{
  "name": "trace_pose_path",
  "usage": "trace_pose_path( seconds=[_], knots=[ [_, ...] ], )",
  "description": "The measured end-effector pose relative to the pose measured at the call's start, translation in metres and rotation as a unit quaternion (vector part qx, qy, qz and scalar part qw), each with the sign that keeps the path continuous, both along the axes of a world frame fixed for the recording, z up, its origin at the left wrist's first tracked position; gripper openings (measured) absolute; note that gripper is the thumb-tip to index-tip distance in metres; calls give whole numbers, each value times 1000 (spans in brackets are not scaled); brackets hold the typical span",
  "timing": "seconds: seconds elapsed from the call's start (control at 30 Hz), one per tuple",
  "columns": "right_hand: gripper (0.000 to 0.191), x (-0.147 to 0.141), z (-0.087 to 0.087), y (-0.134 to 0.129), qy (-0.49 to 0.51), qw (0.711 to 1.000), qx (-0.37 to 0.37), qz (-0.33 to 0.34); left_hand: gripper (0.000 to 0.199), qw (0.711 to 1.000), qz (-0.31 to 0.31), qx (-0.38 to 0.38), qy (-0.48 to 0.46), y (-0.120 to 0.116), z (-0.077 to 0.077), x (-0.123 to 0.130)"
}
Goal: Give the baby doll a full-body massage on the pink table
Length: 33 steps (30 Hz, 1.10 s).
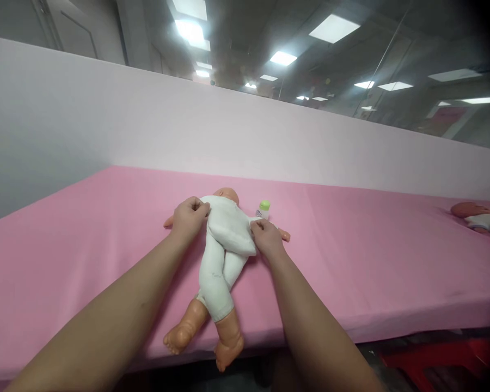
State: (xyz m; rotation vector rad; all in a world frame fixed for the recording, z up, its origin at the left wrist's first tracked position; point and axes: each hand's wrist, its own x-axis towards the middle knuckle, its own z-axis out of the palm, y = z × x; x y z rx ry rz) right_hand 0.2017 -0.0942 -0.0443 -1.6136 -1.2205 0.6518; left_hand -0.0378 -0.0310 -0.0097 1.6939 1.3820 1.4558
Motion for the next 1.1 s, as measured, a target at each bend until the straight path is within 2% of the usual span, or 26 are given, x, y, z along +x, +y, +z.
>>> trace_pose_path(
  seconds=[0.1, 0.2, 0.27, 0.33, 0.4, 0.53, 0.67, 0.77, 0.9, 1.1],
  knots=[
    [43, -7, 3, -5, 9, 997, 44, 70, 16, 995, -89, 35, 0, -2, 7, -3],
    [59, -11, 7, -12, -3, 987, 39, 159, 26, 984, -169, -3, 60, -1, 11, -6],
    [77, -13, 12, -17, -38, 978, 13, 206, 30, 979, -166, -41, 112, 2, 9, -11],
    [89, -17, 16, -22, -86, 968, -4, 235, 31, 976, -134, -71, 154, 9, 5, -17],
    [97, -25, 18, -25, -145, 962, -16, 232, 33, 973, -109, -84, 186, 16, -1, -23],
    [106, -44, 11, -27, -226, 958, -53, 168, 35, 963, -104, -58, 240, 23, -8, -27],
    [95, -56, 3, -24, -240, 961, -41, 128, 41, 951, -84, 39, 296, 14, -2, -19],
    [86, -52, 3, -20, -237, 964, -22, 117, 53, 931, -113, 95, 333, 4, 2, -12],
    [79, -38, 8, -19, -204, 969, -31, 134, 79, 905, -188, 46, 378, 0, 0, -9],
    [117, -29, 13, -24, -179, 960, -71, 205, 126, 874, -282, -50, 393, 6, -4, -16]
  ],
)
